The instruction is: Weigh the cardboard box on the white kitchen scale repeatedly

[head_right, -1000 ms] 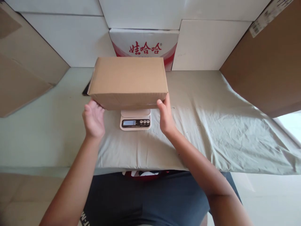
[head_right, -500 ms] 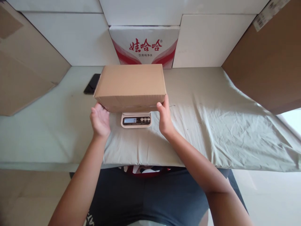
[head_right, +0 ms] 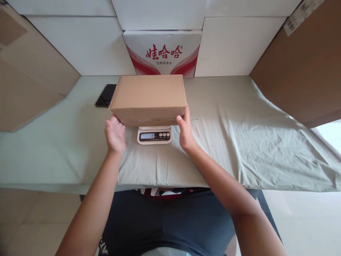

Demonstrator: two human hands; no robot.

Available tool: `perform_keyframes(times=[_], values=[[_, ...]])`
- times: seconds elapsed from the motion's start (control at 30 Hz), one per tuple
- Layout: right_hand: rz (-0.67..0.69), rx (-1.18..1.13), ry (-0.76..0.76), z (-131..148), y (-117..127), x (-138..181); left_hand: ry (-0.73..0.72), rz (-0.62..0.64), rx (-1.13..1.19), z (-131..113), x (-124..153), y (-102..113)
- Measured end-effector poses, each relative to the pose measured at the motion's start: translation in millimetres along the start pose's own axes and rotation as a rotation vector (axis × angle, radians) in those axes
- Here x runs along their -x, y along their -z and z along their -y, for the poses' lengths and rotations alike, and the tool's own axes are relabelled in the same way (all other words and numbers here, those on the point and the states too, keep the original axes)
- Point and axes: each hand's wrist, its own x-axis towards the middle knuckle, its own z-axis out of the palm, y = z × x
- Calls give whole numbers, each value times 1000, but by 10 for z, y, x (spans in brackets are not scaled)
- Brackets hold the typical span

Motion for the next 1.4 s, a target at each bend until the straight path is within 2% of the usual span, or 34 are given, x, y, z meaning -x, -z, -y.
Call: perform_keyframes(times=[0.27,0.47,0.6,0.8,1.0,1.4], values=[[-14,-38,-7,64,-21,5,4,-10,-22,1,4,9],[-250,-67,-48,154,229,-173,-74,-144,-61,87,-57,197],[-315,-31,-81,90,359,-253,-43,-163,-44,158,-86,248],[-349,-74,-159,-132,264,-230,30,-147,-5,188,-118,190],[-374,-114,-224,-187,266,-305,79,-192,17,246,-182,157],[-340,-129,-203,-298,352,-335,89,-174,-19,309,-192,184]])
